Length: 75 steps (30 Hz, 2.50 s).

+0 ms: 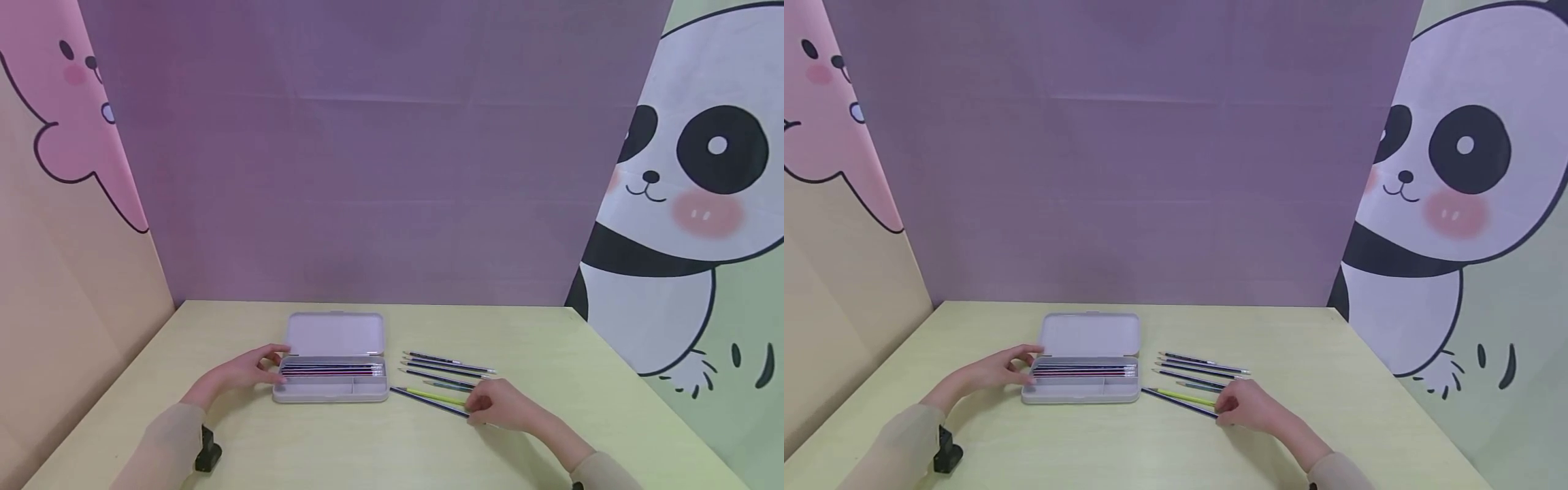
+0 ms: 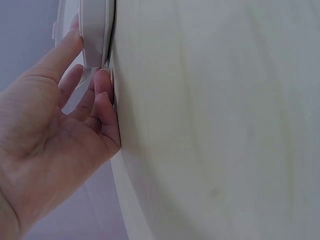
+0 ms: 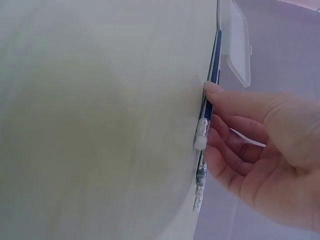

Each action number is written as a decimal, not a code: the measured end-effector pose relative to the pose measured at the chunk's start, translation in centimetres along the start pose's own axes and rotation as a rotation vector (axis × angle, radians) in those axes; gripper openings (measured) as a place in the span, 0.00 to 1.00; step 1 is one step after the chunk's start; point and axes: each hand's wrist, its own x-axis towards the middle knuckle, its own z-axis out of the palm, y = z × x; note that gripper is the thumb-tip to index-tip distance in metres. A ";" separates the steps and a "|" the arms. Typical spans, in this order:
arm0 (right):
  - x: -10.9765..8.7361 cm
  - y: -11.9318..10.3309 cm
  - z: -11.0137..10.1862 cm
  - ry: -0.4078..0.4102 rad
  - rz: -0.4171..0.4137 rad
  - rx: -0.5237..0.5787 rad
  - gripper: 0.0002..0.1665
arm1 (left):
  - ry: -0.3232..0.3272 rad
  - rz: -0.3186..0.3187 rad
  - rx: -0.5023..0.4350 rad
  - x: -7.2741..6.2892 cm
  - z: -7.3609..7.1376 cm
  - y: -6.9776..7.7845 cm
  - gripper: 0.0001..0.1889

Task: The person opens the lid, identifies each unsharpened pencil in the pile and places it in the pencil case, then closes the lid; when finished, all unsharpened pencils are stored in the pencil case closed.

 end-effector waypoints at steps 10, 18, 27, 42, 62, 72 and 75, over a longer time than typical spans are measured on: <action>0.2 0.5 0.2 0.038 -0.028 -0.069 0.04 | -0.013 0.024 -0.020 1.3 0.3 -1.4 0.37; 0.6 0.7 -0.2 0.062 0.001 -0.085 0.02 | -0.023 0.033 -0.023 2.3 0.4 -2.3 0.37; 0.9 0.5 -0.9 0.090 -0.012 -0.102 0.02 | -0.029 0.022 -0.027 2.3 0.4 -2.5 0.37; 3.1 -1.1 -1.4 0.120 -0.053 -0.088 0.03 | -0.023 0.016 -0.027 1.4 0.5 -1.3 0.36; 7.5 -3.4 -0.3 0.127 -0.105 -0.092 0.03 | -0.046 0.021 -0.009 1.1 0.1 -1.7 0.38; 10.0 -4.5 0.7 0.112 -0.080 -0.103 0.05 | -0.029 0.023 -0.034 1.2 0.2 -1.6 0.37; 10.7 -4.7 1.0 0.108 -0.083 -0.110 0.04 | -0.041 0.032 -0.018 1.2 0.1 -1.7 0.38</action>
